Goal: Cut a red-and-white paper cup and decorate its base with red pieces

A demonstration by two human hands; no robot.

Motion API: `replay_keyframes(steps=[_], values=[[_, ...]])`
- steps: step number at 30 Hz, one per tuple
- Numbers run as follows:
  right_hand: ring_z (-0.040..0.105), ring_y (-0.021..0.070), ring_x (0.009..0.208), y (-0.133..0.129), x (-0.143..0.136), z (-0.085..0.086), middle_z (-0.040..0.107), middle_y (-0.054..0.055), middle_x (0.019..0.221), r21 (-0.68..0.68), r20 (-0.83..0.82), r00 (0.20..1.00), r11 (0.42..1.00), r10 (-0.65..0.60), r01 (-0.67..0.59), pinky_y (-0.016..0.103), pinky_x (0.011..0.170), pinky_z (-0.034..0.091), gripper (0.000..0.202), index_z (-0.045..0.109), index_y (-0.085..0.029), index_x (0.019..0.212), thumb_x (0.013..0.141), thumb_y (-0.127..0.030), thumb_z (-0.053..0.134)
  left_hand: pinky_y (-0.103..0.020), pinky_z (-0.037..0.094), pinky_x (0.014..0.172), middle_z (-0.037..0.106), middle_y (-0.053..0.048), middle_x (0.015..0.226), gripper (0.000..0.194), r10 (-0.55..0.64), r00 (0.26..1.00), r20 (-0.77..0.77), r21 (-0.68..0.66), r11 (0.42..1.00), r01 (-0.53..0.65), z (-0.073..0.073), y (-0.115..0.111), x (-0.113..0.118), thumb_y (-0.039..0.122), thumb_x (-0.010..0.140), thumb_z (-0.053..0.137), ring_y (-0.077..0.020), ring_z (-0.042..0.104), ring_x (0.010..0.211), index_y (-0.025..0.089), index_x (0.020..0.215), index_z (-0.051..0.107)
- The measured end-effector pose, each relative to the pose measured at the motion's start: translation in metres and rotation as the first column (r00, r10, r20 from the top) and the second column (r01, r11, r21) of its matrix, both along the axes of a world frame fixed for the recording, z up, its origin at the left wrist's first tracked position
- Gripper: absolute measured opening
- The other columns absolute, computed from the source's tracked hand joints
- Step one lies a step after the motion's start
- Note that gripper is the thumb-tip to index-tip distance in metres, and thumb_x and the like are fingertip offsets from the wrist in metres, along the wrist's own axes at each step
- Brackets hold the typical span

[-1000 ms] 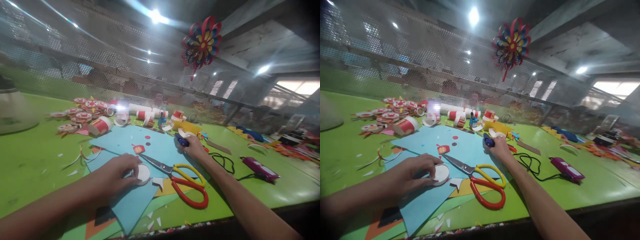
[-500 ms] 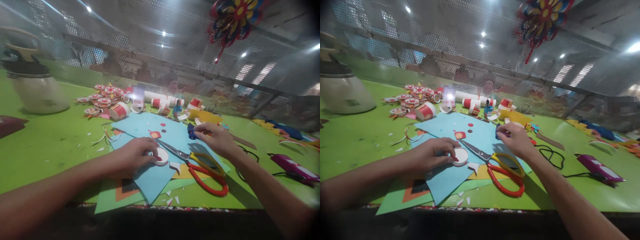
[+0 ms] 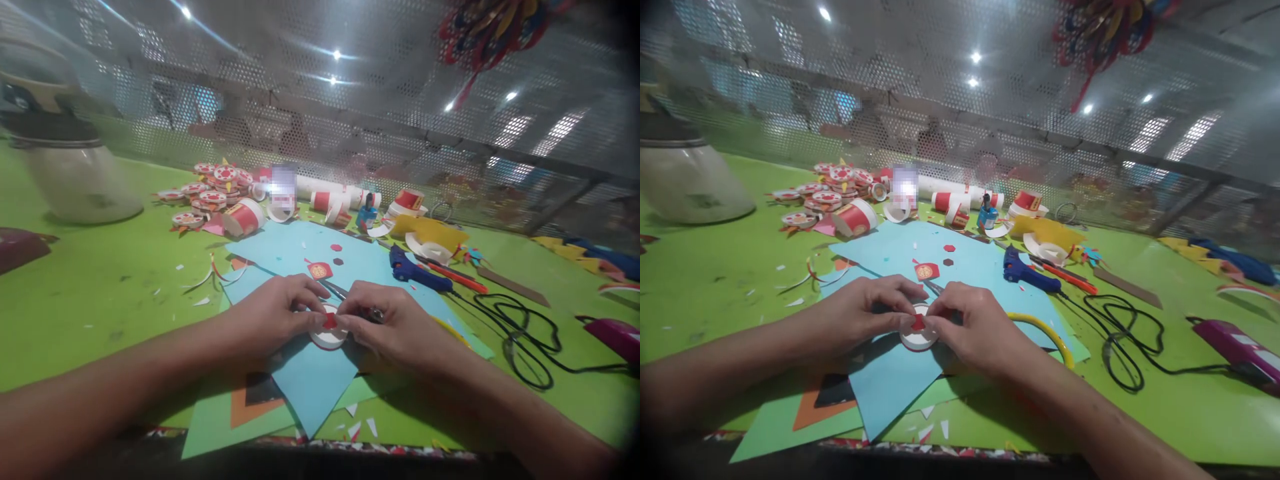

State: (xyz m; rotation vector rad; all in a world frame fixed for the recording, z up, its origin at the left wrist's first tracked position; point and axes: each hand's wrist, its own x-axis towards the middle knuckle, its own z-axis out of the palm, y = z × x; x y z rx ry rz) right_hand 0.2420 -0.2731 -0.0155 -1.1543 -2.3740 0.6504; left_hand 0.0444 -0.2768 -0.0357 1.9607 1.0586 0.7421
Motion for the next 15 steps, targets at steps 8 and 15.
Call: replay_keyframes(steps=[8,15], values=[[0.052,0.0116,0.061,0.003,0.003,0.007,0.058,0.000,0.066,-0.145,0.005,0.998,0.987,-0.068,0.068,0.023,0.057,0.041,0.018,0.065,-0.014,0.068,0.084,-0.015,0.056,-0.037,0.047,0.079,0.064,-0.007,0.102,0.019,0.089,0.993,-0.082,-0.027,0.995,-0.092,0.003,-0.004,0.001,0.031,0.080,0.057,-0.0225,0.060,0.090,0.018,0.091,0.066],[0.051,0.0130,0.063,0.002,0.000,0.010,0.056,0.000,0.067,-0.093,0.068,0.997,0.994,-0.044,0.050,0.026,0.060,0.039,0.016,0.068,-0.014,0.069,0.082,-0.012,0.059,-0.042,0.044,0.090,0.056,-0.010,0.124,0.064,0.037,0.978,-0.206,0.072,0.997,-0.022,0.002,-0.010,0.004,0.038,0.069,0.070,-0.0285,0.053,0.107,0.021,0.127,0.047]])
